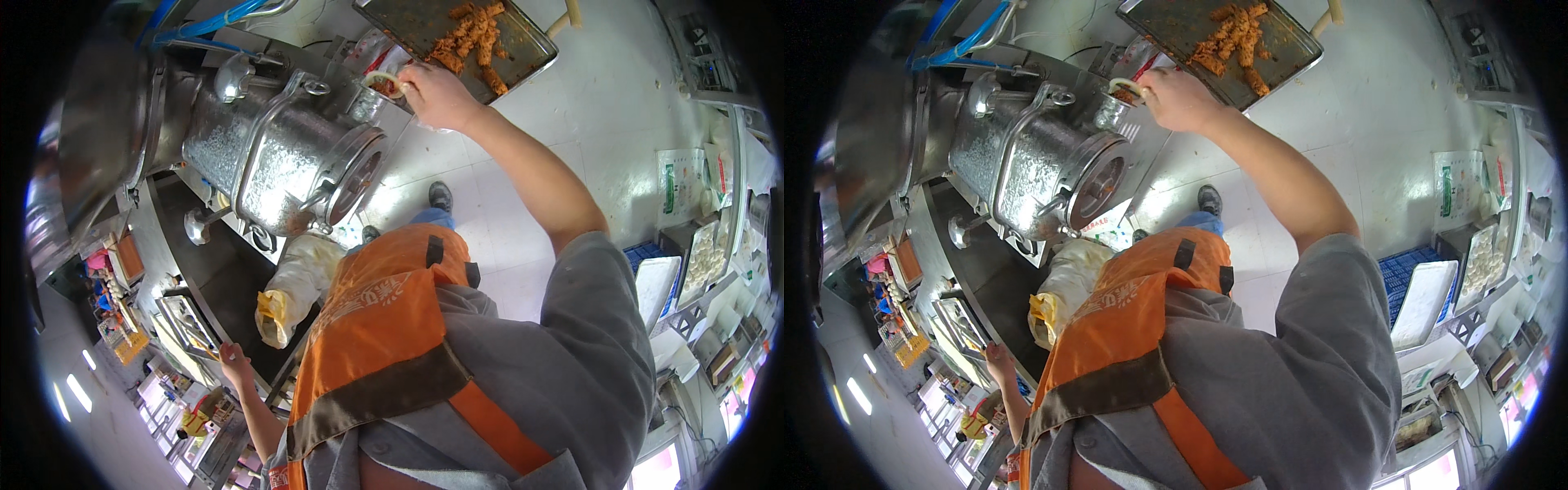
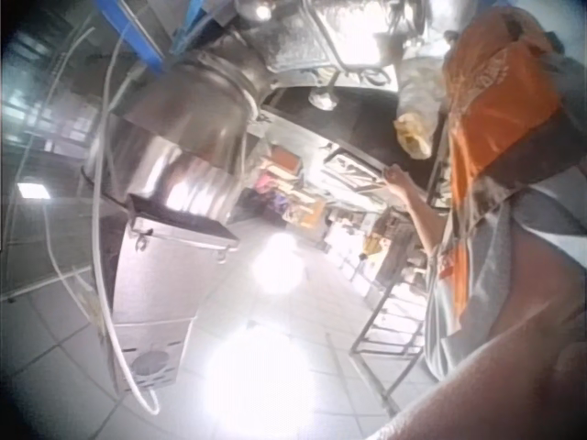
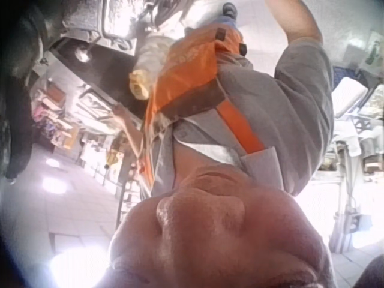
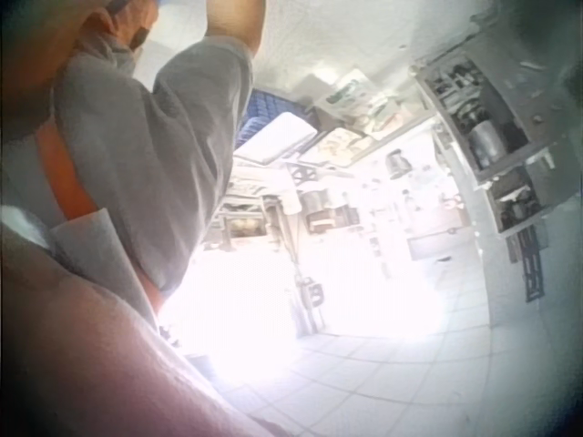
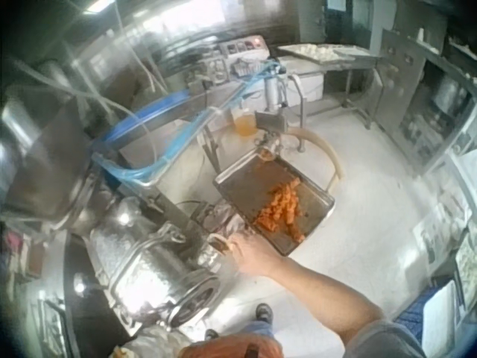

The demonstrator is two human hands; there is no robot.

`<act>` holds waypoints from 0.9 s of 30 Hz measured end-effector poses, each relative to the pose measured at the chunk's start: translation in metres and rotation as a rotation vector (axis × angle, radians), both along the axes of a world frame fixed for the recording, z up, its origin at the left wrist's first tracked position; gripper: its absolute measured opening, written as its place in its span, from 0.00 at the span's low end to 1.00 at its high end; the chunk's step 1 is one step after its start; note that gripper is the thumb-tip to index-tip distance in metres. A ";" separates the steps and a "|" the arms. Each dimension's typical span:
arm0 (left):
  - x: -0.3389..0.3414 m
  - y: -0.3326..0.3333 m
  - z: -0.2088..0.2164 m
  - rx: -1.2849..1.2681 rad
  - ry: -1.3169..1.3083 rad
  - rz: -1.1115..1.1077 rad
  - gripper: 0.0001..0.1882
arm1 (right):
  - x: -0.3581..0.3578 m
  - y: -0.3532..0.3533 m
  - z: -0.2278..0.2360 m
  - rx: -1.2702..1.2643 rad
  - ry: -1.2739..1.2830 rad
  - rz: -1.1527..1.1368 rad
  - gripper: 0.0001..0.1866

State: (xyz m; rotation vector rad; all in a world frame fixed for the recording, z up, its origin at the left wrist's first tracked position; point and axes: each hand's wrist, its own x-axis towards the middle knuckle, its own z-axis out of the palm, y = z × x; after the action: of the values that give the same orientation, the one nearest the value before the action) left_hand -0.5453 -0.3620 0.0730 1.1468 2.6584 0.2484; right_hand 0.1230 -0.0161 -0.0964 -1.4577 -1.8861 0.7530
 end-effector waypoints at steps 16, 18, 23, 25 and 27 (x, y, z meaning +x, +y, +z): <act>0.100 0.030 0.003 0.263 -0.205 -0.010 0.29 | 0.041 -0.103 0.023 -0.097 1.062 -0.572 0.14; 0.145 0.063 0.018 0.375 -0.332 -0.142 0.27 | 0.012 -0.124 0.066 -0.078 1.181 -0.424 0.09; 0.233 0.130 0.068 0.420 -0.540 -0.647 0.30 | -0.090 -0.146 0.142 -0.189 0.851 0.152 0.08; 0.243 0.140 0.085 0.432 -0.640 -0.799 0.32 | -0.131 -0.144 0.162 -0.154 0.705 0.329 0.09; 0.237 0.146 0.092 0.429 -0.706 -0.881 0.32 | -0.172 -0.140 0.175 -0.112 0.610 0.460 0.09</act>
State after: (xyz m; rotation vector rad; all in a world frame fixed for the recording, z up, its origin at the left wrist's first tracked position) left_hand -0.3085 -0.2155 0.1653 1.7952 1.3677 0.8648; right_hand -0.0488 -0.1562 0.0785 -0.7157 -1.7066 1.3578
